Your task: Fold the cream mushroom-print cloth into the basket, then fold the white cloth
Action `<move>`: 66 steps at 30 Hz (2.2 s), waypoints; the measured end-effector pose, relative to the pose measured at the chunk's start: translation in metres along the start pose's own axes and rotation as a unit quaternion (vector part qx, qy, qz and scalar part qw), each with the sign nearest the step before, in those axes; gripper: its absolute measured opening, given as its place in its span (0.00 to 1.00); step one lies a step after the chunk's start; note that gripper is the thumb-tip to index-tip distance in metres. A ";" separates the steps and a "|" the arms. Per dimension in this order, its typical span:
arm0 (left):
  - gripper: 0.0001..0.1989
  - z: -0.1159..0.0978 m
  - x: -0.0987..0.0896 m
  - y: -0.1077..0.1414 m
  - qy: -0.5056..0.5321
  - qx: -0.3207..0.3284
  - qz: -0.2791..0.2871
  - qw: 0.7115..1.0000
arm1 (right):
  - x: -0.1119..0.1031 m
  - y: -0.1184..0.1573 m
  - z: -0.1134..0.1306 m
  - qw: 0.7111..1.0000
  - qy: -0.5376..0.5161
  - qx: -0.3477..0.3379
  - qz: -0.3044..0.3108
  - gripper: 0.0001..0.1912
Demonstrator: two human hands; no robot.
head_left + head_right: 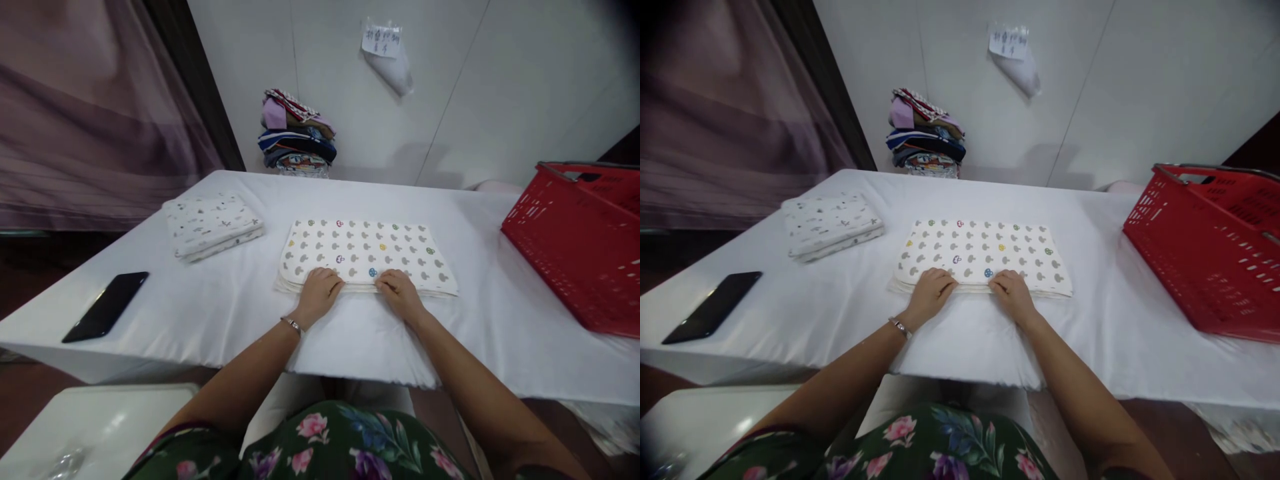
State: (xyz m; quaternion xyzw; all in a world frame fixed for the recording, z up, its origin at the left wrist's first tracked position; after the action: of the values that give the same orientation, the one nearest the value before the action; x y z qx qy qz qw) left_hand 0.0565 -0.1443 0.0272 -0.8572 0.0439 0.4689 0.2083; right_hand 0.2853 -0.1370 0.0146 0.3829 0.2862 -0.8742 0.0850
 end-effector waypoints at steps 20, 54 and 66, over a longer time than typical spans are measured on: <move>0.13 0.002 0.004 0.004 -0.012 0.025 -0.008 1.000 | 0.001 0.005 0.002 0.999 0.032 -0.019 0.008 0.13; 0.11 -0.002 0.002 0.001 0.026 -0.042 -0.005 0.999 | 0.004 0.007 0.004 0.994 0.068 -0.081 0.001 0.10; 0.08 0.001 0.006 0.005 -0.026 0.009 -0.004 1.000 | 0.005 0.005 0.008 0.996 0.058 -0.066 -0.012 0.11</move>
State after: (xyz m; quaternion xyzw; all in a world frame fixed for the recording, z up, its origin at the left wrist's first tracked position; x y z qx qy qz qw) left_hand 0.0577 -0.1479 0.0198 -0.8427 0.0390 0.4900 0.2195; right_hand 0.2789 -0.1450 0.0128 0.4231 0.3520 -0.8308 0.0827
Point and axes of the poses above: each hand's wrist, its own y-axis away from the middle knuckle, its own x-axis out of the palm, z = x × y, the point moved 2 cm from there along -y, towards the middle knuckle, and after that the axes turned 7 degrees about -x, right-handed, at the moved point
